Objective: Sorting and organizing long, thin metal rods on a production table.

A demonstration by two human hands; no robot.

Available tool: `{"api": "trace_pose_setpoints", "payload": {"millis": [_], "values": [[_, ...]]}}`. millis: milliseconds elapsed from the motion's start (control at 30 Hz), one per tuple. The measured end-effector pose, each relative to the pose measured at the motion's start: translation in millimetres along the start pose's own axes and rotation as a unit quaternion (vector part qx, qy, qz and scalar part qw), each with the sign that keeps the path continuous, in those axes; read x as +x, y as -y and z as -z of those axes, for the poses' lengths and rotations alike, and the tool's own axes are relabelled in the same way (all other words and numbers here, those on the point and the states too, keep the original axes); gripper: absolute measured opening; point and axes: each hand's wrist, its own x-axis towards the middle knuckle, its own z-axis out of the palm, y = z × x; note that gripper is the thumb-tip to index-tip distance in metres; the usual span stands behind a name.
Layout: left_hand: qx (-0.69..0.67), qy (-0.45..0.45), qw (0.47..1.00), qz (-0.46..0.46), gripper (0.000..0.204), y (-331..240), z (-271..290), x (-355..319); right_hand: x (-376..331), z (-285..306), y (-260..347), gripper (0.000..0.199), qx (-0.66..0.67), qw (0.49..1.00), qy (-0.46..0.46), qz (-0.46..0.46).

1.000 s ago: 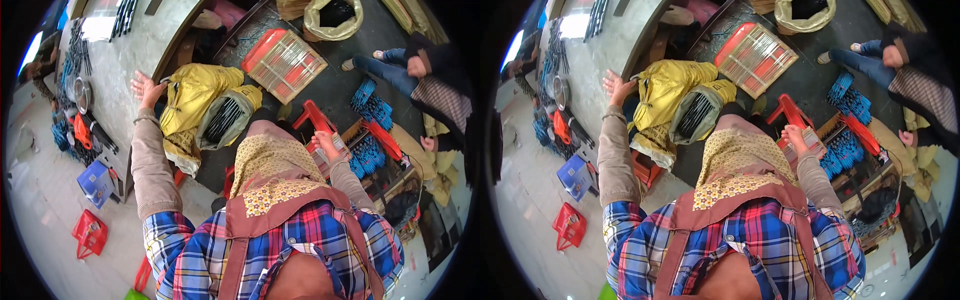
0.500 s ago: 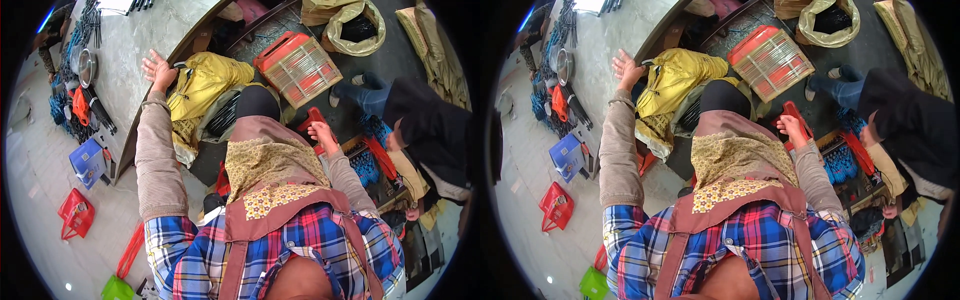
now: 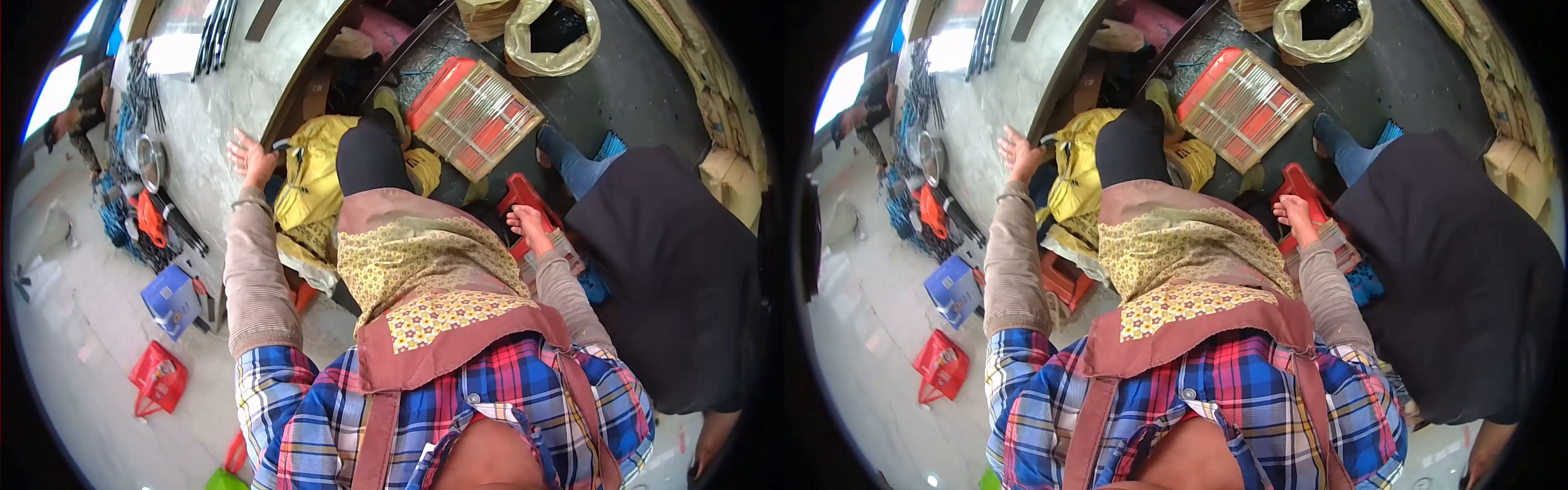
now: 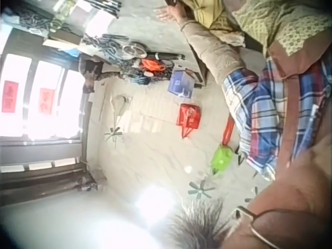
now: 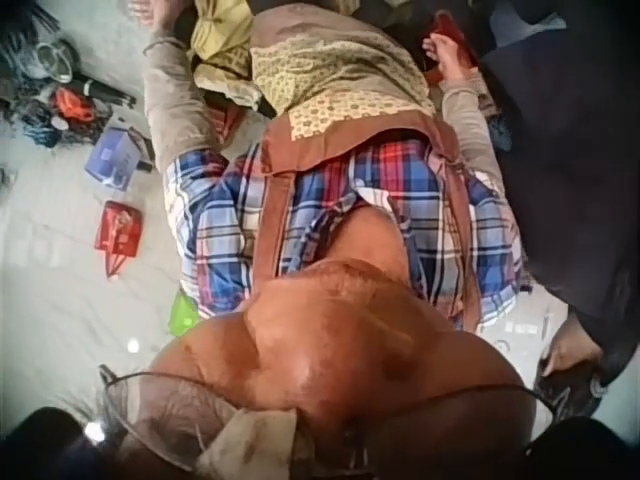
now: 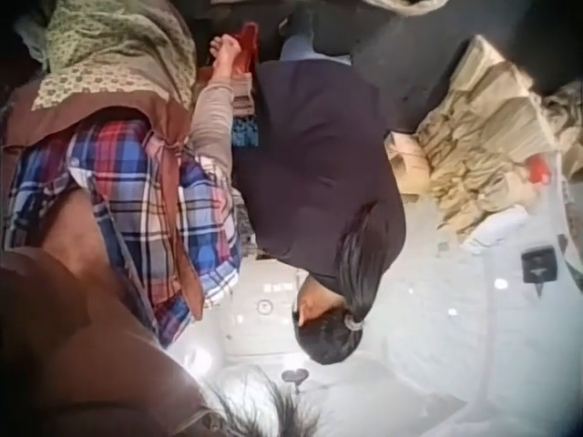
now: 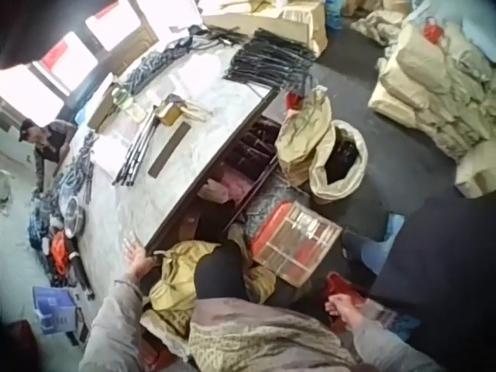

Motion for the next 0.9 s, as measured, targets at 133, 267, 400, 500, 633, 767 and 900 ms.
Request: {"api": "trace_pose_setpoints", "payload": {"millis": [133,267,400,500,633,767,900], "values": [[0.015,-0.006,1.000,-0.008,0.123,2,1,-2,14,-11,2,0.022,0.075,0.997,-0.009,0.011],[0.033,-0.009,0.999,-0.001,0.122,4,0,3,33,-33,16,0.024,0.152,0.988,-0.022,0.025],[0.054,-0.029,0.998,-0.006,0.119,9,-7,5,47,-55,38,0.024,0.223,0.972,-0.043,0.065],[0.089,-0.042,0.995,-0.026,0.121,27,-9,13,61,-68,65,0.024,0.186,0.973,-0.105,0.084],[0.096,-0.014,0.995,-0.016,0.123,14,-6,0,82,-63,96,0.028,0.088,0.951,-0.219,0.199],[0.084,-0.001,0.995,-0.052,0.112,8,16,-15,94,-69,184,0.031,-0.242,0.797,-0.408,0.374],[0.066,-0.066,0.982,-0.167,0.091,14,14,-13,114,-73,233,0.037,-0.380,0.713,-0.398,0.434]]}}
